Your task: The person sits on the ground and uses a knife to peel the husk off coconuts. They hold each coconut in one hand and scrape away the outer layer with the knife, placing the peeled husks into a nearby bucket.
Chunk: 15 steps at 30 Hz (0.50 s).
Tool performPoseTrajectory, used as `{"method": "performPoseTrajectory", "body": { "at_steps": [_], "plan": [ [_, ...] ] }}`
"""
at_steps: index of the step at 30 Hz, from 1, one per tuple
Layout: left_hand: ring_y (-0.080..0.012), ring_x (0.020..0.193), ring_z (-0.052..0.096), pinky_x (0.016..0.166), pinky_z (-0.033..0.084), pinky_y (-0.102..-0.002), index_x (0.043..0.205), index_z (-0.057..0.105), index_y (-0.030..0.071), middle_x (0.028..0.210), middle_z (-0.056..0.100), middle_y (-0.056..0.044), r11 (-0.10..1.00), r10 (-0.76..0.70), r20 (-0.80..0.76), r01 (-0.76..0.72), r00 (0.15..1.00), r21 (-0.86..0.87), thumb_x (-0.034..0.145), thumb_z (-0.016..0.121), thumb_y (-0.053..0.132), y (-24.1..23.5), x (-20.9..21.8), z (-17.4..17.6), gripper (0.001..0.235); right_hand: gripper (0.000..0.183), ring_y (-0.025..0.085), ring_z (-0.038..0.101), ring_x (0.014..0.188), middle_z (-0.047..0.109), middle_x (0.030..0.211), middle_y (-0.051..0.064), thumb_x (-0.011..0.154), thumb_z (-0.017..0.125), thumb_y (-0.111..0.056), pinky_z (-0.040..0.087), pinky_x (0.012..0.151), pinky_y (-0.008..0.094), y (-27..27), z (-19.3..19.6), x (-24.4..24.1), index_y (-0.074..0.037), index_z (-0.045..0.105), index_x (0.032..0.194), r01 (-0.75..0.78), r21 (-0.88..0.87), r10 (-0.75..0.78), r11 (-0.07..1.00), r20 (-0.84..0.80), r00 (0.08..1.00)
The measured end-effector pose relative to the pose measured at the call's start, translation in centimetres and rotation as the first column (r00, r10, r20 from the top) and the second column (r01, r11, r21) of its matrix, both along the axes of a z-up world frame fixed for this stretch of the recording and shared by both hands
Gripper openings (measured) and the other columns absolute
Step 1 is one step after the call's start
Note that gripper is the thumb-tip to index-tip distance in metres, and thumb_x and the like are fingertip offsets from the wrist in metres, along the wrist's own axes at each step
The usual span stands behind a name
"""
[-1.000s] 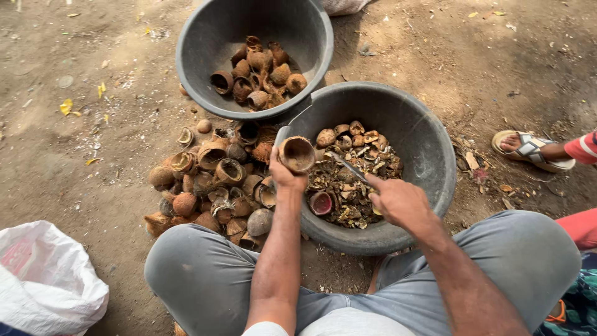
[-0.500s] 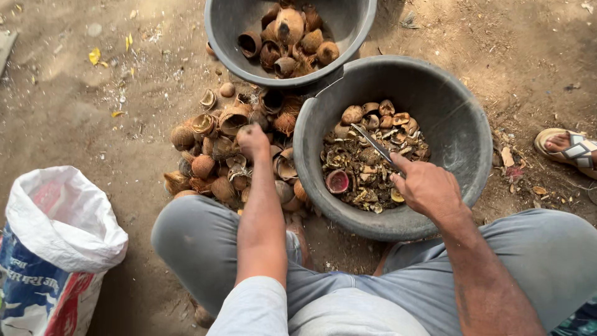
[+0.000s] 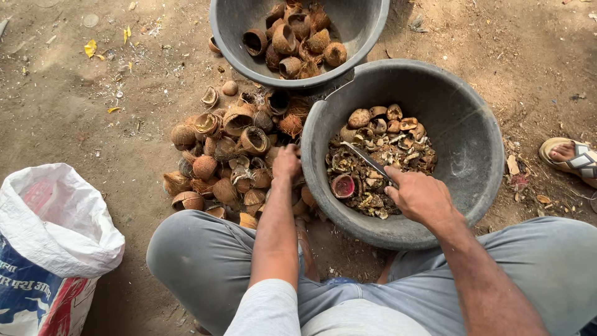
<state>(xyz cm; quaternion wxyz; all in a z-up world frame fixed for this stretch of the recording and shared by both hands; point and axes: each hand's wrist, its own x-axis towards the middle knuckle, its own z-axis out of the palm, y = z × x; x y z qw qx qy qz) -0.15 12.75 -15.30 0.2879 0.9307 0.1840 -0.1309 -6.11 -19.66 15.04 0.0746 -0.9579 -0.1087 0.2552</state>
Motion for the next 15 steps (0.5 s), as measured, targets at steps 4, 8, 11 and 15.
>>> {"method": "performPoseTrajectory", "body": {
  "at_steps": [4,8,11,15],
  "plan": [
    [-0.02,0.063,0.063,0.055,0.054,-0.04,0.117,0.071,0.009,0.083,0.073,-0.01,0.892,0.437,0.065,-0.422,0.897,-0.163,0.104,0.057,0.033,2.6,-0.9,0.9,0.031,0.051,0.033,0.072,0.101,0.075,0.106,0.014,0.096,0.061,-0.038,0.057,0.089,0.049,0.1,0.1,0.1,-0.026,0.055,0.145,0.018,0.016,-0.018,1.0,0.0,1.0],
    [-0.0159,0.058,0.061,0.047,0.048,-0.037,0.106,0.073,0.009,0.078,0.072,-0.006,0.747,0.665,0.339,-0.585,0.665,-0.316,0.098,0.068,0.037,4.8,-0.4,3.1,0.03,0.05,0.034,0.072,0.096,0.075,0.099,0.014,0.095,0.061,-0.037,0.057,0.087,0.051,0.2,-1.0,0.4,-0.022,0.056,0.142,0.028,0.109,-0.033,0.994,0.041,0.999],
    [-0.0184,0.067,0.066,0.057,0.052,-0.037,0.1,0.073,0.007,0.084,0.074,-0.009,0.753,0.632,0.581,-0.581,0.512,-0.308,0.094,0.075,0.036,3.8,0.5,7.7,0.03,0.037,0.031,0.069,0.084,0.068,0.088,0.015,0.099,0.063,-0.041,0.058,0.078,0.05,1.3,-2.5,1.4,-0.011,0.061,0.122,0.199,0.279,-0.176,0.939,-0.105,0.979],
    [-0.018,0.077,0.07,0.063,0.057,-0.034,0.103,0.07,0.009,0.094,0.074,-0.007,0.8,0.595,0.534,-0.373,0.601,-0.47,0.093,0.074,0.037,-1.0,0.9,15.0,0.03,0.037,0.019,0.064,0.061,0.059,0.073,0.005,0.088,0.073,-0.03,0.056,0.058,0.039,2.6,-3.5,2.1,-0.009,0.058,0.115,0.542,0.624,-0.39,0.563,-0.377,0.84]
  ]
}}
